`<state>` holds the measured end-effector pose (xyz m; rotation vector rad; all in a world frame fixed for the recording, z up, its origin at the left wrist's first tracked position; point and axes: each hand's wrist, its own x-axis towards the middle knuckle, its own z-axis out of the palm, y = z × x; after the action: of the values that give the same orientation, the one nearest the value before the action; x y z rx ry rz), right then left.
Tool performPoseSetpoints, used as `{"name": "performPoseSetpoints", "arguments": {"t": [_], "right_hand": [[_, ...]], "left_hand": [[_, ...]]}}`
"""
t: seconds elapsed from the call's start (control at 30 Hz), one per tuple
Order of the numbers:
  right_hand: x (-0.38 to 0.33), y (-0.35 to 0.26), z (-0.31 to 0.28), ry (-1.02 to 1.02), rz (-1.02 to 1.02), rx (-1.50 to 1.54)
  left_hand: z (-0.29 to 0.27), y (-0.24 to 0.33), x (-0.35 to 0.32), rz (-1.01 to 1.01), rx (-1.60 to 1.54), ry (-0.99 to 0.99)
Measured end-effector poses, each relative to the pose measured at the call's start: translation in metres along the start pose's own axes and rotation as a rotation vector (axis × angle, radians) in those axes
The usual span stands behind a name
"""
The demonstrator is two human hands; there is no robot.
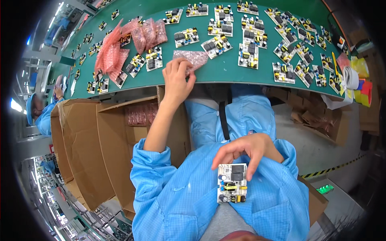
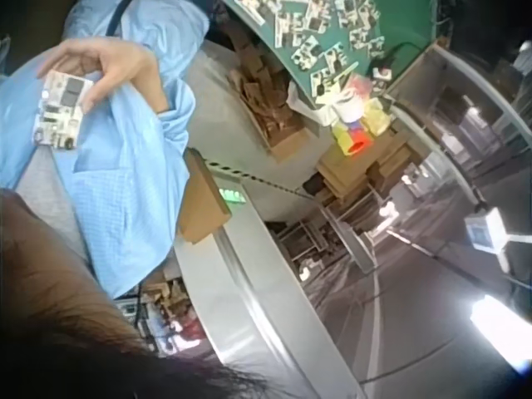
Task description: The person wraps circuit boards in bubble wrap packaging by hand and places them into a cardboard box.
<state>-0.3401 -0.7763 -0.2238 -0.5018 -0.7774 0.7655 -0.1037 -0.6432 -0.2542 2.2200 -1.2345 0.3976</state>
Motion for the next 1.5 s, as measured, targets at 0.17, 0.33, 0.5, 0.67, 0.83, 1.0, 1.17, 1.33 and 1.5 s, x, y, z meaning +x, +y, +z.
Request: {"name": "performPoseSetpoints", "arguments": {"t": [0.17, 0.33, 0.5, 0.67, 0.83, 1.0, 1.17, 1.33, 1.5], "right_hand": [[-0.013, 0.018, 0.026, 0.174, -0.096, 0.244], [-0.043, 0.028, 0.035, 0.361, -0.101, 0.185], [-0.079, 0.019, 0.026, 0.72, -0.235, 0.219], [-0.104, -0.022, -0.006, 0.787, -0.244, 0.049], [-0.1, -0.052, -0.025, 0.899, -0.362, -0.042], [-0.093, -0.077, -0.04, 0.958, -0.282, -0.066], [-0.06, -0.105, -0.042, 1.118, -0.19, -0.27], [-0.048, -0.094, -0.066, 1.172, -0.117, -0.499], [-0.039, -0.069, -0.082, 1.21, -0.18, -0.675]], "left_hand": [[0.005, -0.004, -0.005, 0.043, 0.034, 0.031], [0.006, -0.002, -0.005, 0.084, 0.093, 0.028], [-0.007, 0.009, -0.015, 0.054, 0.096, 0.011], [-0.012, 0.003, -0.016, 0.007, 0.02, -0.042], [-0.011, 0.006, -0.009, -0.066, -0.057, -0.009], [-0.023, 0.004, 0.005, -0.094, -0.047, -0.138], [-0.033, 0.011, 0.02, -0.055, 0.048, -0.32], [-0.032, 0.006, 0.013, 0.057, 0.043, -0.245], [-0.027, 0.006, 0.01, 0.134, 0.053, -0.147]]}}
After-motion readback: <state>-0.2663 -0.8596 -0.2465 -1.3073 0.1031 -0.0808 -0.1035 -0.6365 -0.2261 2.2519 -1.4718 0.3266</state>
